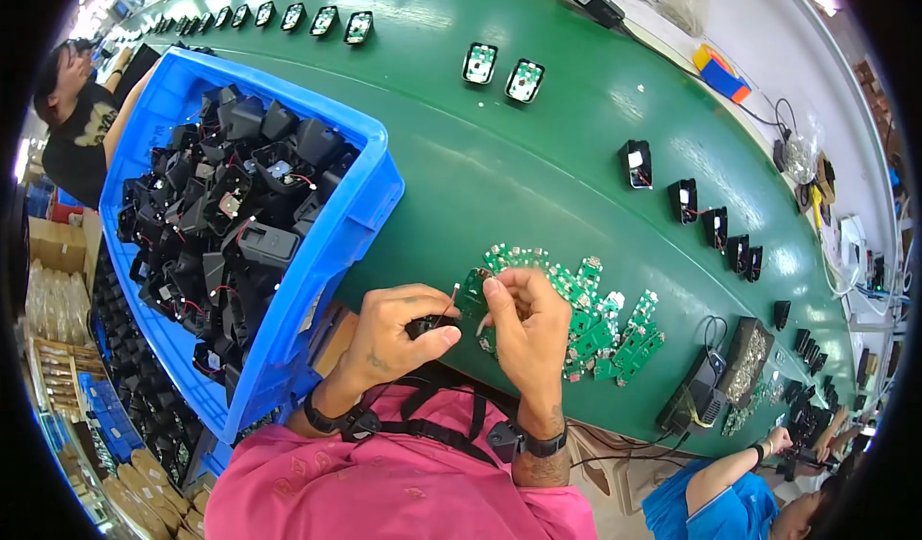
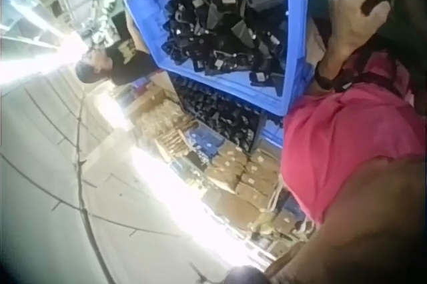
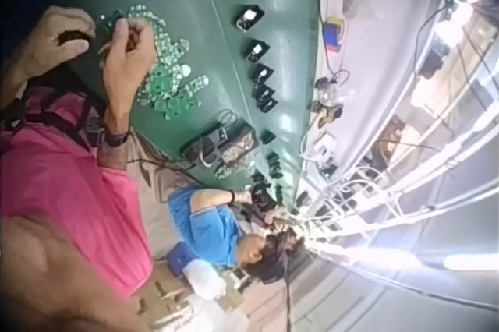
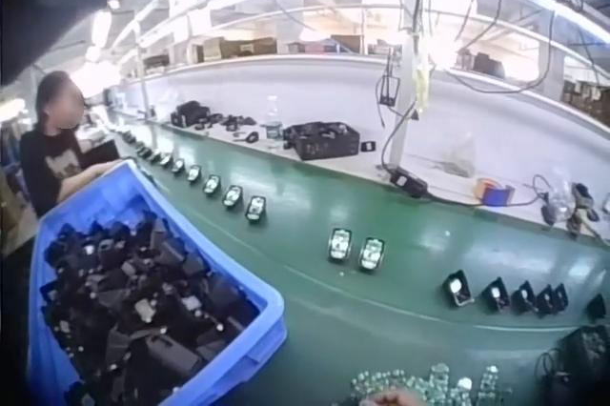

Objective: The person picks up a black plastic housing and a green circuit board by hand, fits the board into the housing, and presses them together. They then place the assembled unit onto the green conveyor belt and repeat the process with another housing and circuit board.

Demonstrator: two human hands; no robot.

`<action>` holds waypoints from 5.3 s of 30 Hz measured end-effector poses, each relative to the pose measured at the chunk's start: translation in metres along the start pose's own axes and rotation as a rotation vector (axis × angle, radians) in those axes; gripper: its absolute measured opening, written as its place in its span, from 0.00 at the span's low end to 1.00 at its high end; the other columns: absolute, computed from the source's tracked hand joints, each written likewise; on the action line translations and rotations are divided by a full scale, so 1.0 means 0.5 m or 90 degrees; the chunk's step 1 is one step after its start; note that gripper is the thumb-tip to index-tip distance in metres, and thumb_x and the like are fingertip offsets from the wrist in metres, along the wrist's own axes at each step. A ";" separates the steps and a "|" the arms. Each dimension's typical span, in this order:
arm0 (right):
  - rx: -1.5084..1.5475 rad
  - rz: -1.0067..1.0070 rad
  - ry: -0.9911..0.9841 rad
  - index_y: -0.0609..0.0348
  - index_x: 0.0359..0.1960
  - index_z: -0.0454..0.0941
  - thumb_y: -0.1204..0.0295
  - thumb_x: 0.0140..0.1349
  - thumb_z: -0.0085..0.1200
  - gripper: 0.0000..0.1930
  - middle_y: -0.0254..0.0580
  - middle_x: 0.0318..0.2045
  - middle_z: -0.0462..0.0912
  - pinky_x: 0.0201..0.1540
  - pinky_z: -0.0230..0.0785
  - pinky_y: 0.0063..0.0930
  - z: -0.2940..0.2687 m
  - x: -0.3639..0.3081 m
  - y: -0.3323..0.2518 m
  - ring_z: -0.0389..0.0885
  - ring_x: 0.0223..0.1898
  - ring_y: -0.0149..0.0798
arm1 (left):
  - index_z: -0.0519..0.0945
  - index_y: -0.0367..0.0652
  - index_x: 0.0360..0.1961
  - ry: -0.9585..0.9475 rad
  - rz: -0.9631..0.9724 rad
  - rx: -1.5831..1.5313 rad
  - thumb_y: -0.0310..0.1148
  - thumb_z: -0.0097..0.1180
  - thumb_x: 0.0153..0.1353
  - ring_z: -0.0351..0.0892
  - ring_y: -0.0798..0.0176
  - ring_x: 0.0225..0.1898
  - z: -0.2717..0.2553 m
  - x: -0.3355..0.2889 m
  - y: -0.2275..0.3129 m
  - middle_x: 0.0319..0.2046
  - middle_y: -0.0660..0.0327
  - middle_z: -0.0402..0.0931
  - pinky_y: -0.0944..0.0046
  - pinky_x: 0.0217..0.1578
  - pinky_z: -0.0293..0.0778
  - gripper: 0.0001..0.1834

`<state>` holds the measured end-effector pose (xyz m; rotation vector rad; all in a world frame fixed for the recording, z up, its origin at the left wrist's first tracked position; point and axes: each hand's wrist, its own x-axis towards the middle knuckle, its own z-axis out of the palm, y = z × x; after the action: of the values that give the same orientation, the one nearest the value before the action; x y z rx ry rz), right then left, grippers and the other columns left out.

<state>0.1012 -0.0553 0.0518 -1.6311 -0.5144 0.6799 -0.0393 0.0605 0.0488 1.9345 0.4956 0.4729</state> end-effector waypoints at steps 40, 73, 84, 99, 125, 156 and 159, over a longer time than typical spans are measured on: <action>-0.307 -0.444 -0.096 0.60 0.33 0.83 0.78 0.51 0.66 0.07 0.40 0.36 0.84 0.43 0.72 0.37 0.012 -0.059 0.022 0.79 0.37 0.46 | 0.61 0.42 0.68 0.052 -0.146 -0.324 0.16 0.68 0.49 0.81 0.63 0.51 0.061 -0.025 -0.046 0.64 0.55 0.68 0.63 0.46 0.83 0.45; -0.002 -0.005 -0.030 0.67 0.41 0.83 0.78 0.64 0.58 0.06 0.40 0.26 0.85 0.24 0.70 0.18 0.003 -0.086 0.048 0.82 0.25 0.25 | 0.66 0.36 0.65 -0.012 -0.155 -0.377 0.17 0.54 0.64 0.77 0.65 0.53 0.105 -0.033 -0.047 0.56 0.50 0.73 0.69 0.45 0.82 0.27; -0.296 -0.307 0.066 0.66 0.34 0.81 0.78 0.62 0.59 0.03 0.42 0.24 0.82 0.25 0.69 0.25 -0.003 -0.083 0.024 0.80 0.22 0.34 | 0.72 0.36 0.63 0.136 -0.011 -0.205 0.14 0.54 0.59 0.83 0.64 0.44 0.085 -0.025 -0.003 0.55 0.51 0.76 0.67 0.39 0.83 0.28; -0.360 -0.327 -0.124 0.63 0.33 0.79 0.81 0.57 0.59 0.04 0.47 0.26 0.82 0.28 0.73 0.39 -0.039 -0.062 -0.011 0.82 0.26 0.50 | 0.79 0.40 0.57 0.101 0.090 -0.026 0.14 0.59 0.50 0.84 0.62 0.40 0.058 -0.021 0.005 0.50 0.48 0.79 0.67 0.38 0.83 0.30; -0.366 -0.268 -0.101 0.63 0.33 0.77 0.78 0.61 0.58 0.02 0.48 0.26 0.81 0.28 0.73 0.40 -0.028 -0.067 -0.021 0.82 0.27 0.52 | 0.74 0.42 0.65 0.098 -0.014 -0.047 0.18 0.61 0.55 0.75 0.75 0.29 0.108 -0.032 -0.002 0.44 0.55 0.80 0.73 0.25 0.70 0.33; -0.297 -0.252 0.073 0.66 0.36 0.80 0.79 0.63 0.57 0.03 0.43 0.26 0.83 0.29 0.71 0.26 -0.033 -0.066 0.010 0.82 0.25 0.36 | 0.68 0.42 0.68 0.035 -0.052 -0.167 0.24 0.50 0.67 0.81 0.60 0.35 0.064 0.004 0.021 0.47 0.51 0.79 0.65 0.33 0.79 0.27; -0.275 -0.265 0.108 0.66 0.39 0.82 0.80 0.62 0.57 0.05 0.42 0.28 0.82 0.30 0.70 0.25 -0.035 -0.065 -0.010 0.80 0.27 0.34 | 0.66 0.37 0.69 -0.029 -0.191 -0.408 0.25 0.49 0.68 0.78 0.76 0.36 0.039 0.015 0.020 0.49 0.61 0.79 0.76 0.32 0.78 0.27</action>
<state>0.0898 -0.0889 0.0630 -1.8799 -0.8873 0.1195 -0.0214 0.0462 0.0514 1.2299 0.5177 0.3363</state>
